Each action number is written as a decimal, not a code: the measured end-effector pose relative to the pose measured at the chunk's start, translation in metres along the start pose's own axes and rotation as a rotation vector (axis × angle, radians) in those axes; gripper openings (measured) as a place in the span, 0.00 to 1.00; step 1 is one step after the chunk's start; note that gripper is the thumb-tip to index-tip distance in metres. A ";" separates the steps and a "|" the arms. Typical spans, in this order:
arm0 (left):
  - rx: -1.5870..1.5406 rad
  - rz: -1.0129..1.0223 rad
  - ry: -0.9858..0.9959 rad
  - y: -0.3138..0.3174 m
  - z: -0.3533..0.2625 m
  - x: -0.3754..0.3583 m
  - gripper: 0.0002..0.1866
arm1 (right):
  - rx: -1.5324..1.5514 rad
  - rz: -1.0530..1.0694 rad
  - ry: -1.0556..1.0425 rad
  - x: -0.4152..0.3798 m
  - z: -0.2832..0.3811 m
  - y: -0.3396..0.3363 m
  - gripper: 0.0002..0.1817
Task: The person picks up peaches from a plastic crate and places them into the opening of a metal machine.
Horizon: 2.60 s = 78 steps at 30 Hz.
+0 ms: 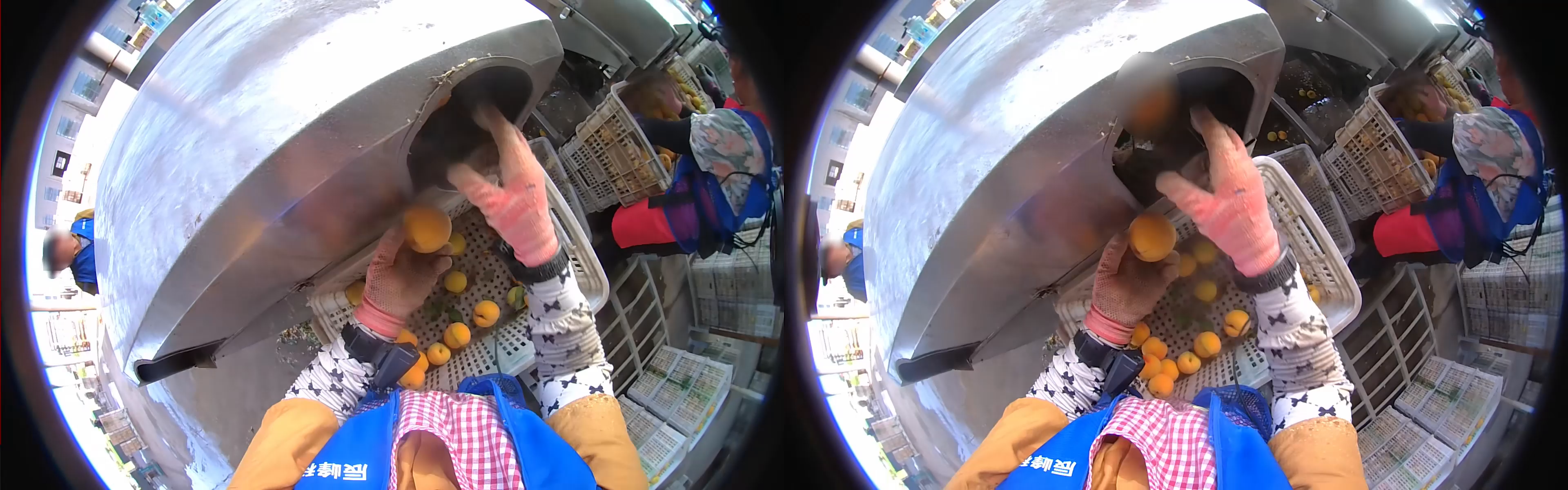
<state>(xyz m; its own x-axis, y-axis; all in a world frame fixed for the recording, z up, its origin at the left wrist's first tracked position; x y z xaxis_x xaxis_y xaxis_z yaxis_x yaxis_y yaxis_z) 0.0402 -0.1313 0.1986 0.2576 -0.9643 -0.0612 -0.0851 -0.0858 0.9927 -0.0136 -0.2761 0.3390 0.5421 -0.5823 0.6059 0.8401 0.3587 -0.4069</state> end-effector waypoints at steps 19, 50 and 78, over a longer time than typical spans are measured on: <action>1.962 -0.601 -0.197 -0.218 0.023 0.000 0.39 | -0.317 -0.090 -0.192 0.026 -0.030 0.028 0.25; 0.541 -0.268 0.071 -0.083 0.055 0.013 0.37 | 0.724 0.488 1.029 -0.170 -0.078 0.010 0.47; 0.250 -0.374 0.144 -0.029 -0.001 -0.022 0.39 | -0.656 0.231 0.030 -0.015 -0.062 0.081 0.21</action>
<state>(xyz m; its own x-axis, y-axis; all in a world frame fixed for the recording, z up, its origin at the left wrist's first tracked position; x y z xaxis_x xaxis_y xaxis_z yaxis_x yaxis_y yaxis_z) 0.0381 -0.1072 0.1710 0.4439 -0.8129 -0.3769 -0.1859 -0.4951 0.8487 0.0454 -0.2831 0.2545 0.6968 -0.5677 0.4384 0.5125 -0.0336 -0.8580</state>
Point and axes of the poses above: each hand's wrist, its own x-axis towards the middle knuckle, its own y-axis out of the palm, z = x × y, the point moved 8 cm from there along x, towards the middle knuckle, and after that the axes turned 4 degrees about -z, right-handed, at the moved point
